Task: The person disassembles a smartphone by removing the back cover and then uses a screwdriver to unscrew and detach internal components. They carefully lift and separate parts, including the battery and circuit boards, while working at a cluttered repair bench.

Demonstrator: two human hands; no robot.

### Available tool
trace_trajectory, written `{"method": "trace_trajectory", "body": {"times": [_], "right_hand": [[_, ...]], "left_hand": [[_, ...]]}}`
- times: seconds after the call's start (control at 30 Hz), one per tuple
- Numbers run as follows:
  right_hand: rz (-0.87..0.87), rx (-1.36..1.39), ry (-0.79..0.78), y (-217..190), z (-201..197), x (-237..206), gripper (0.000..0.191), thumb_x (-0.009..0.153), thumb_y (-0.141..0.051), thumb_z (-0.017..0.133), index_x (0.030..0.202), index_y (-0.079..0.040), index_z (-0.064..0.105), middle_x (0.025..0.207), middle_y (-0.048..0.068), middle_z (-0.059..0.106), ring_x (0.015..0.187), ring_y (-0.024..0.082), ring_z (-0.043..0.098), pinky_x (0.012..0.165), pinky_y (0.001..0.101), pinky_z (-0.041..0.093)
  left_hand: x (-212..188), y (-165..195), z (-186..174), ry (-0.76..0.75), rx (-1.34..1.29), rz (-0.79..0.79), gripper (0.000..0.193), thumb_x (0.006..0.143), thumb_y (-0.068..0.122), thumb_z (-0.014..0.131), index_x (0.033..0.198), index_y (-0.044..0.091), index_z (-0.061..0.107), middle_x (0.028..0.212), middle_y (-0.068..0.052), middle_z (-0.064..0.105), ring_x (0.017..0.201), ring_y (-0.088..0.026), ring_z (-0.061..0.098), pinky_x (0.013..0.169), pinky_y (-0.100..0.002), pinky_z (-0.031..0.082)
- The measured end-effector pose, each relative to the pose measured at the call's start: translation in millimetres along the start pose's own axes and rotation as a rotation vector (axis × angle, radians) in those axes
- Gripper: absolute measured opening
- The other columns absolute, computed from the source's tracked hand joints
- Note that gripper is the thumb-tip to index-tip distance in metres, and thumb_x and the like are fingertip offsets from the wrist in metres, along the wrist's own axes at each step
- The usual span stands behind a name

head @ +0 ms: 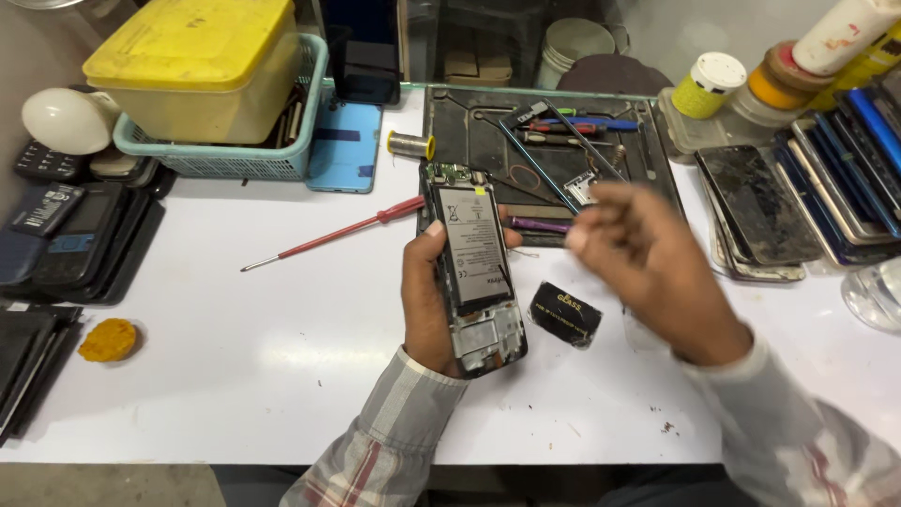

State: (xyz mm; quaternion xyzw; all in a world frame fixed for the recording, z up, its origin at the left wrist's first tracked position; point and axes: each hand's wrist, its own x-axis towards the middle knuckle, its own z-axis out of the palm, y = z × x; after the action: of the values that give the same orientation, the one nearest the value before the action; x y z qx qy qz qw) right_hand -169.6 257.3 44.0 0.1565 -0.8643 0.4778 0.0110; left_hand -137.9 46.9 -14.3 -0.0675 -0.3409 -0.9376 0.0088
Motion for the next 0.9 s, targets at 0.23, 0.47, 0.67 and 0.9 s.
{"method": "trace_trajectory", "body": {"times": [0.23,0.47,0.67,0.9], "right_hand": [[0.011,0.071,-0.257,-31,24,-53,0.088,0.074,-0.027,0.087,0.147,-0.002,0.042,0.125,0.013,0.066,0.111,0.022,0.067,0.09,0.0353,0.055],[-0.078,-0.025,-0.154,-25,4,-63,0.096,0.067,-0.021,0.088,0.148,-0.001,0.04,0.134,0.019,0.065,0.125,0.029,0.064,0.105,0.0398,0.047],[-0.135,-0.225,-0.248,-15,-8,-65,0.098,0.061,-0.023,0.089,0.145,-0.006,0.041,0.131,0.018,0.067,0.117,0.032,0.068,0.097,0.039,0.052],[-0.152,-0.351,-0.374,-8,-9,-57,0.094,0.065,-0.023,0.085,0.147,-0.011,0.042,0.135,0.016,0.062,0.114,0.034,0.065,0.091,0.0422,0.053]], "left_hand": [[-5,-6,5,-0.025,0.026,-0.069,0.057,0.099,0.037,0.049,0.142,0.0,0.049,0.125,-0.013,0.067,0.108,-0.018,0.064,0.095,-0.037,0.055],[-18,36,-3,-0.313,0.356,-0.092,0.074,0.089,0.019,0.072,0.153,-0.005,0.042,0.136,-0.021,0.059,0.124,-0.027,0.062,0.109,-0.042,0.052],[-32,87,-23,-0.343,0.788,-0.183,0.113,0.072,0.015,0.086,0.163,0.01,0.018,0.134,-0.011,0.059,0.11,-0.026,0.062,0.084,-0.044,0.058],[-43,88,-17,-0.402,1.652,0.045,0.101,0.062,0.023,0.091,0.147,0.0,0.043,0.107,-0.012,0.068,0.099,-0.028,0.061,0.087,-0.04,0.05]]}}
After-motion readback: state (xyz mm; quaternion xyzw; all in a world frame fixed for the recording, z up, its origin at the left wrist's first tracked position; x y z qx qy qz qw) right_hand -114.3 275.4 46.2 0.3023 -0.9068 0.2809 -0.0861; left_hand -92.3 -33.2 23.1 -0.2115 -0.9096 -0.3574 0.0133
